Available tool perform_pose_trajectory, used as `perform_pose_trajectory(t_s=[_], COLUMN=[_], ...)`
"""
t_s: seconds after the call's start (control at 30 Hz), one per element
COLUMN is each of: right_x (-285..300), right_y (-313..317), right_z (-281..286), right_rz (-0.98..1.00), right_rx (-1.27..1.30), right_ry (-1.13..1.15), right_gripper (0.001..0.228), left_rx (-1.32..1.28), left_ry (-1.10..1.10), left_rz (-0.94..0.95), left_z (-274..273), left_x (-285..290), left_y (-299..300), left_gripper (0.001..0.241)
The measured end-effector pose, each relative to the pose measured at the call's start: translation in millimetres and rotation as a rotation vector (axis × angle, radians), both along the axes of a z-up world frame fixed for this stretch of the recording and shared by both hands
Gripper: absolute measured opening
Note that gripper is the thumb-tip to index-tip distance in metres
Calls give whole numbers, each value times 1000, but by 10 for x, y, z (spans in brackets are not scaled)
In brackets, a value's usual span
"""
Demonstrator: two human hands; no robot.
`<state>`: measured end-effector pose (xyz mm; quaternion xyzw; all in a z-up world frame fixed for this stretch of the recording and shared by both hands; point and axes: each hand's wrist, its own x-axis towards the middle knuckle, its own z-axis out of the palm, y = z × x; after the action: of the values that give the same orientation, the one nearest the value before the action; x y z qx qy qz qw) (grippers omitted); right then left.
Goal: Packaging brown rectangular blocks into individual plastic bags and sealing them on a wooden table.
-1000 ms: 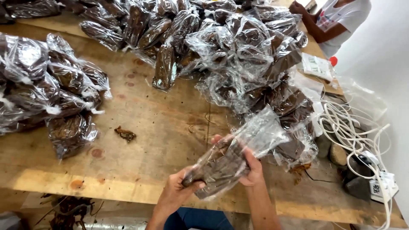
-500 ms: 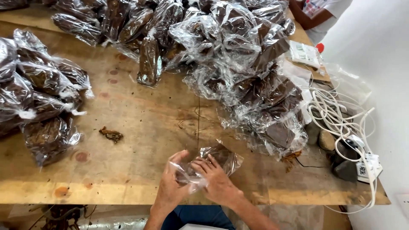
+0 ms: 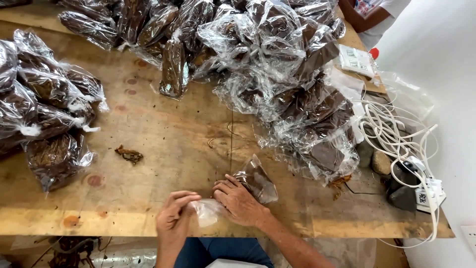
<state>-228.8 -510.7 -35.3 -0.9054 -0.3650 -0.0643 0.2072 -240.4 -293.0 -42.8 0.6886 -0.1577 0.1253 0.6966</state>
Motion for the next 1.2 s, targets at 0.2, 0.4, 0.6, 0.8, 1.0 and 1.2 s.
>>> perform_pose_trajectory(t_s=[0.2,0.4,0.6,0.8,1.0,1.2], right_x=[41,-116,-117,-71,-102,-189], right_y=[17,65,-11,-55,-98,28], right_z=[-208,-127,-85,-149,-184,285], right_rz=[-112,-120,-78,-7,-7,6], right_rx=[-156,-160,-167,-153,-110,66], right_ry=[14,135,58,-8,-23,84], right_gripper=[38,42,20,19,40,43], left_rx=[444,1267,1359,1401,880,735], left_ry=[-504,-846,-614,-221,147,251], left_rz=[-120,9,-199,-657,-778,-740], left_z=[650,-136,-756,-496,-203,-70], left_x=[-503,-17,181,357,402,307], left_y=[-150,-256,-78,135,292,160], left_gripper=[34,77,8,38,47,49])
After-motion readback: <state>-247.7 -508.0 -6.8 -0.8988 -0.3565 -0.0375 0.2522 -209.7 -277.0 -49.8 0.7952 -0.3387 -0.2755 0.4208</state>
